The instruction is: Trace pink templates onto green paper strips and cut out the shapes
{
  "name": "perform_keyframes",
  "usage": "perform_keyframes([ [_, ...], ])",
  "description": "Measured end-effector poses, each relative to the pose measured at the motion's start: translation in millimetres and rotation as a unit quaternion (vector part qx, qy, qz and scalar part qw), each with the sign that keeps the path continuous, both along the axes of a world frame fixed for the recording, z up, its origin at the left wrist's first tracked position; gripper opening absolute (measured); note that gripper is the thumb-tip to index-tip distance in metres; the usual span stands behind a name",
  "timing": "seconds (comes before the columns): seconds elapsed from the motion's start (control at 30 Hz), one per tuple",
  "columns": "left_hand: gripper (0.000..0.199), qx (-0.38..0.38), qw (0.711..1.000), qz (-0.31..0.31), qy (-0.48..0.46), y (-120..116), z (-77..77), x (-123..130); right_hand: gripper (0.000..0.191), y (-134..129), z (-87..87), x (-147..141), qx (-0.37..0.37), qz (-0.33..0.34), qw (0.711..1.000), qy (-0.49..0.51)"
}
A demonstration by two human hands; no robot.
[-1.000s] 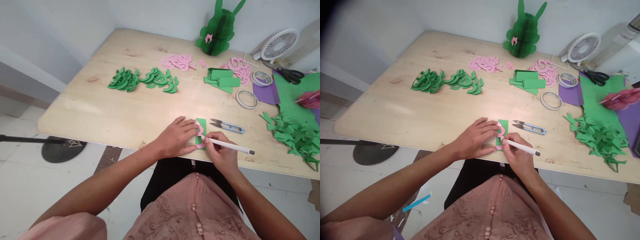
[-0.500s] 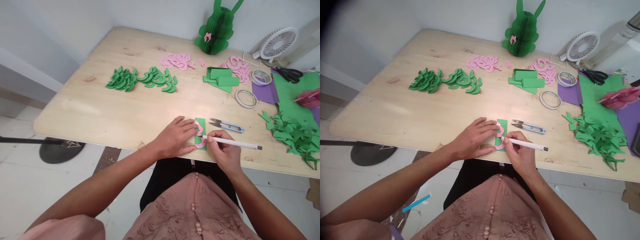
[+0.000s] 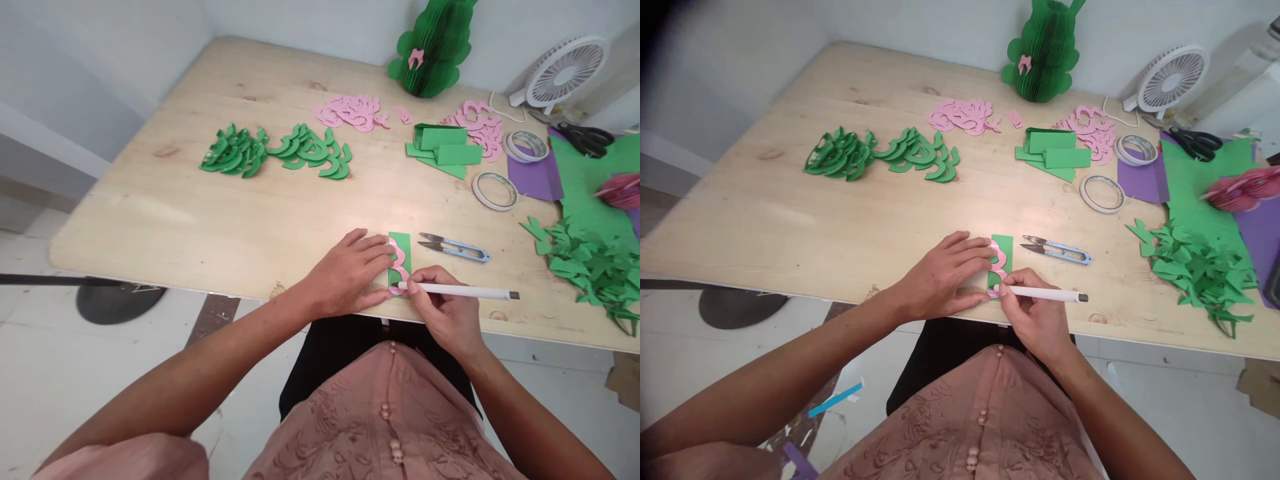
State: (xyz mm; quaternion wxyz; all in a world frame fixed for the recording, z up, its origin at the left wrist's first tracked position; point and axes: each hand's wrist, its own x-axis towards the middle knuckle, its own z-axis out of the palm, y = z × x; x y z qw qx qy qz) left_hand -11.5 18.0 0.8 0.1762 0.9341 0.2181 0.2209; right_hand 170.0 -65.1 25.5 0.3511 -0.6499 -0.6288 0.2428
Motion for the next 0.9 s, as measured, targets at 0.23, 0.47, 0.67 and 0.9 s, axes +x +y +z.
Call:
perform_keyframes([
  [0.23, 0.032, 0.001, 1.0, -0.001, 0.007, 0.3, 0.0, 0.0, 0.011, -0.4, -1.7, 0.9, -0.006, 0.015, 1.0, 0.006],
  [0.47, 0.033, 0.0, 1.0, 0.0, 0.008, 0.4, 0.0, -0.3, 0.01, -0.2, -2.2, 0.8, -0.006, 0.014, 1.0, -0.002],
  [0.67, 0.031, -0.002, 1.0, -0.001, 0.008, 0.6, 0.3, -0.4, 0.011, -0.3, -2.1, 0.6, -0.007, 0.01, 1.0, 0.001],
  [0.9, 0.034, 0.003, 1.0, 0.002, 0.016, 0.3, 0.0, -0.5, 0.01, -0.9, -3.2, 1.3, 0.001, 0.014, 1.0, 0.004],
])
